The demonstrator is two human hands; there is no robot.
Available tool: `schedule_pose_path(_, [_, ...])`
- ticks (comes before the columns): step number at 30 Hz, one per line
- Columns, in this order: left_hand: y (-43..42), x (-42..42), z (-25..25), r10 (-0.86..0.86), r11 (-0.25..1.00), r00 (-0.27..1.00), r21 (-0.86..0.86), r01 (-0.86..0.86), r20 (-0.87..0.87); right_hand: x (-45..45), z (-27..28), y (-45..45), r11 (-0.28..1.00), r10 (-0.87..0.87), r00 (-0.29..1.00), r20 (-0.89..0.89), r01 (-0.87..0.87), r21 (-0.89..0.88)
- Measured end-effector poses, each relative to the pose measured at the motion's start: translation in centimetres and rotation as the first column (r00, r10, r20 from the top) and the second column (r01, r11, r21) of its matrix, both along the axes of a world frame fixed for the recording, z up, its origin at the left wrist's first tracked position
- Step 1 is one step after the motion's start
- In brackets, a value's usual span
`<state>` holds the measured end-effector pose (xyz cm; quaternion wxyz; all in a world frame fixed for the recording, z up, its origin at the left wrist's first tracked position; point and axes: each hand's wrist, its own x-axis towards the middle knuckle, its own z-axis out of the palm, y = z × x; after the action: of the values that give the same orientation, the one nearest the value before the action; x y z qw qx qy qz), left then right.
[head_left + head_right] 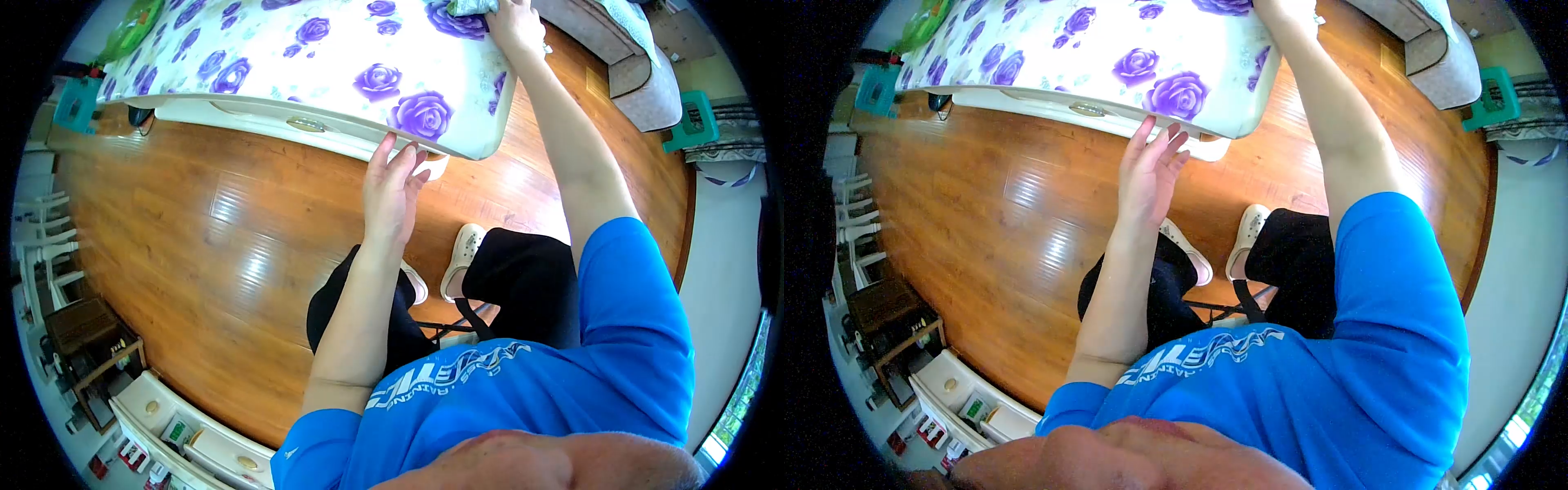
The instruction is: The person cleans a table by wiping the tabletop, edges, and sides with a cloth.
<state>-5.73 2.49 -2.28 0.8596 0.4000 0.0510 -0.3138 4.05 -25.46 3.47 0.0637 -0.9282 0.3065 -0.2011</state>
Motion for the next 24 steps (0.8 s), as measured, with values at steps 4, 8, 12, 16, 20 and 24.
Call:
schedule_pose_path(4, [-0.1, 0.0, -0.2, 0.027, 1.0, 0.998, 0.011, -0.026, -0.054, -3.2, -1.6, 4.0, 0.953, 0.136, 0.989, -0.065, -0.148, -0.265])
schedule_pose_path(8, [0.1, -0.5, 0.4, 0.001, 1.0, 0.998, 0.007, -0.001, -0.061, -10.4, -1.2, 10.9, 0.893, 0.388, 0.918, -0.085, -0.397, -0.212])
schedule_pose_path(12, [1.2, -1.4, 1.2, -0.031, 0.999, 0.995, 0.004, 0.031, -0.091, -12.1, -0.6, 11.2, 0.807, 0.58, 0.813, -0.06, -0.583, -0.096])
schedule_pose_path(16, [1.6, -2.1, 2.4, -0.025, 1.0, 0.99, -0.016, 0.023, -0.142, -4.4, -1.2, 5.6, 0.8, 0.597, 0.801, -0.051, -0.599, -0.036])
schedule_pose_path(20, [1.2, -1.3, 0.4, -0.003, 1.0, 0.996, -0.014, 0.002, -0.084, 5.7, -1.4, 2.6, 0.967, 0.23, 0.973, 0.009, -0.227, -0.112])
schedule_pose_path(24, [1.1, 0.2, -0.8, 0.01, 0.996, 0.985, 0.084, 0.004, -0.17, 11.0, -6.4, 0.4, 0.953, 0.276, 0.958, 0.075, -0.263, -0.149])
